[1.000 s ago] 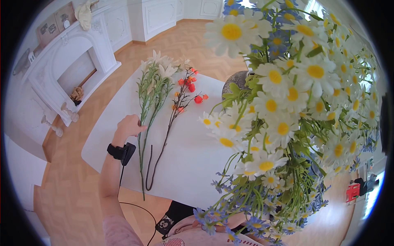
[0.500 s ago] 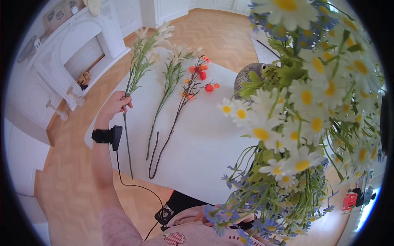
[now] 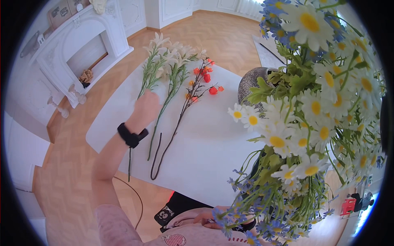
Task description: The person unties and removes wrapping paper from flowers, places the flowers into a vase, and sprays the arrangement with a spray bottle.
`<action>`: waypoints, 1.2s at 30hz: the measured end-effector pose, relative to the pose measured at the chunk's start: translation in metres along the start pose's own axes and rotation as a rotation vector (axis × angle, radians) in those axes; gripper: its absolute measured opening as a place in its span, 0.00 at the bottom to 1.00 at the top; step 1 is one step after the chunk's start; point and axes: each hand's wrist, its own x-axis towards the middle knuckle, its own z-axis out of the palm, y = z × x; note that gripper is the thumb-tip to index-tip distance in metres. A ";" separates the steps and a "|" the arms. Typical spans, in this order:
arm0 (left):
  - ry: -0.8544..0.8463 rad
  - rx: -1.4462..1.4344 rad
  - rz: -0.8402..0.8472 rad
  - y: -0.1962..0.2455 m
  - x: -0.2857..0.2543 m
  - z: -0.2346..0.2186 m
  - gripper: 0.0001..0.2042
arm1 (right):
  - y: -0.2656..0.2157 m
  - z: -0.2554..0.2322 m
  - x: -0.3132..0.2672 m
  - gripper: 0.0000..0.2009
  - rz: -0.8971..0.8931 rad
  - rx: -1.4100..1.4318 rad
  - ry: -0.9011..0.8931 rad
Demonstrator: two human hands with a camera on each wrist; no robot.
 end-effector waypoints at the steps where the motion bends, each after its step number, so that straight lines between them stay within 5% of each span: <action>1: -0.169 -0.040 0.012 0.009 0.008 -0.005 0.11 | 0.000 0.000 -0.001 0.15 0.000 0.000 -0.004; 4: -0.384 -0.005 -0.016 0.020 0.028 -0.007 0.12 | -0.002 -0.001 -0.006 0.15 -0.003 -0.012 -0.010; 10: -0.412 -0.016 -0.012 0.008 0.064 0.055 0.12 | 0.002 -0.005 -0.012 0.15 -0.032 -0.029 -0.008; 17: -0.412 -0.186 0.160 0.023 0.080 0.032 0.14 | 0.003 -0.003 -0.013 0.14 -0.084 -0.055 -0.003; 20: -0.334 -0.470 0.199 0.041 0.075 0.006 0.14 | 0.001 0.000 -0.013 0.14 -0.108 -0.072 0.002; 22: -0.219 -1.057 0.163 0.053 0.063 -0.010 0.12 | 0.001 0.001 -0.013 0.14 -0.126 -0.081 0.005; 28: 0.013 -1.575 0.281 0.090 0.000 -0.087 0.11 | -0.003 -0.008 -0.011 0.14 -0.197 -0.146 0.049; 30: -0.283 -1.528 0.363 0.067 0.038 -0.042 0.12 | -0.007 -0.008 -0.011 0.14 -0.221 -0.176 0.085; 32: -0.269 -1.524 0.465 0.060 0.023 -0.030 0.12 | -0.012 -0.006 -0.012 0.14 -0.247 -0.205 0.135; 34: 0.044 -1.110 0.604 0.046 -0.005 -0.042 0.19 | -0.013 -0.002 -0.016 0.14 -0.274 -0.226 0.193; 36: -0.642 -1.657 0.476 0.023 0.002 -0.060 0.17 | -0.011 0.009 -0.021 0.14 -0.307 -0.234 0.244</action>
